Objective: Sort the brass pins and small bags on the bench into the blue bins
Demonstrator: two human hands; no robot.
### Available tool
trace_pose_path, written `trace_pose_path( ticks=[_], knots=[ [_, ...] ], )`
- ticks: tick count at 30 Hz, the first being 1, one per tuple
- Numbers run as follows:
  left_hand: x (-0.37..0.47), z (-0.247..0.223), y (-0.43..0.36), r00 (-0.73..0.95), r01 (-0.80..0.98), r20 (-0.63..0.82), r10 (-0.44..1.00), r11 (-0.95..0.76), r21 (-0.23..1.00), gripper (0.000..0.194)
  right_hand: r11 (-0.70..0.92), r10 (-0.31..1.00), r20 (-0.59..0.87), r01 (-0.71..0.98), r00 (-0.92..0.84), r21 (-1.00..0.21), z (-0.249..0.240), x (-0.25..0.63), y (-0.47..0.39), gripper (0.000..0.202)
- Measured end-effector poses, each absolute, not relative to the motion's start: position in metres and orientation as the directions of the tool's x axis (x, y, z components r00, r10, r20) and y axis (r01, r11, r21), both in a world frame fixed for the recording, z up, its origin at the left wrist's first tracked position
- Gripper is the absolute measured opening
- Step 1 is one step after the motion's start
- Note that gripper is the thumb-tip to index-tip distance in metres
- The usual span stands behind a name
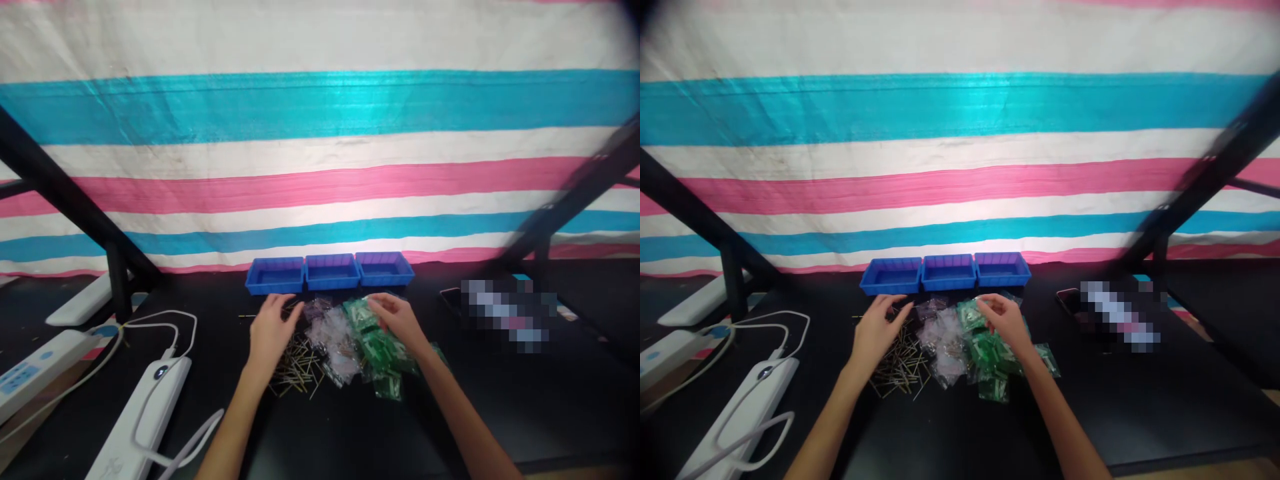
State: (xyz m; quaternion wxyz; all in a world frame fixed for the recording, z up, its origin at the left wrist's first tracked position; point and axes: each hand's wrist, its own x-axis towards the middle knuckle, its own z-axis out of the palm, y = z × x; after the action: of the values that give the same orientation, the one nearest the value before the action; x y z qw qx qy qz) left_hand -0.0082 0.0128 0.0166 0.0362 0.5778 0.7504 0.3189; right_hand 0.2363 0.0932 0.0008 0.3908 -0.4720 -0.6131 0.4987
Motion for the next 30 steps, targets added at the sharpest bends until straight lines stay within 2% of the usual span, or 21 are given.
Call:
trace_pose_path(
  ticks=[2, 4, 8, 10, 18, 25, 30],
  knots=[
    [-0.033, 0.015, 0.012, -0.438, 0.88, 0.344, 0.83, 0.319, 0.351, 0.03, 0.008, 0.98, -0.028, 0.18, -0.195, -0.984, 0.004, 0.243, 0.104, 0.044],
    [-0.054, 0.012, 0.009, -0.525, 0.849, 0.305, 0.794, 0.466, 0.249, 0.031, 0.002, 0.993, -0.016, 0.149, -0.119, -0.989, 0.009, 0.247, 0.115, 0.048],
    [-0.078, 0.005, 0.004, -0.665, 0.747, 0.199, 0.72, 0.634, 0.201, 0.034, 0.101, 0.993, 0.103, 0.048, 0.054, -0.994, 0.01, 0.248, 0.138, 0.068],
    [-0.082, 0.003, 0.004, -0.681, 0.731, 0.147, 0.718, 0.652, 0.203, 0.034, 0.155, 0.979, 0.165, 0.086, 0.121, -0.984, 0.003, 0.248, 0.146, 0.076],
    [-0.085, -0.007, 0.011, -0.575, 0.805, 0.103, 0.812, 0.538, 0.252, 0.027, 0.162, 0.985, 0.168, 0.164, 0.027, -0.973, -0.026, 0.255, 0.143, 0.067],
    [-0.068, 0.001, 0.012, -0.404, 0.857, 0.035, 0.914, 0.365, 0.365, 0.04, 0.212, 0.974, 0.227, 0.279, 0.022, -0.937, -0.021, 0.262, 0.14, 0.048],
    [-0.044, -0.004, 0.018, -0.339, 0.885, 0.216, 0.916, 0.233, 0.403, 0.035, 0.25, 0.962, 0.273, 0.375, 0.008, -0.893, -0.016, 0.258, 0.133, 0.037]
  ],
)
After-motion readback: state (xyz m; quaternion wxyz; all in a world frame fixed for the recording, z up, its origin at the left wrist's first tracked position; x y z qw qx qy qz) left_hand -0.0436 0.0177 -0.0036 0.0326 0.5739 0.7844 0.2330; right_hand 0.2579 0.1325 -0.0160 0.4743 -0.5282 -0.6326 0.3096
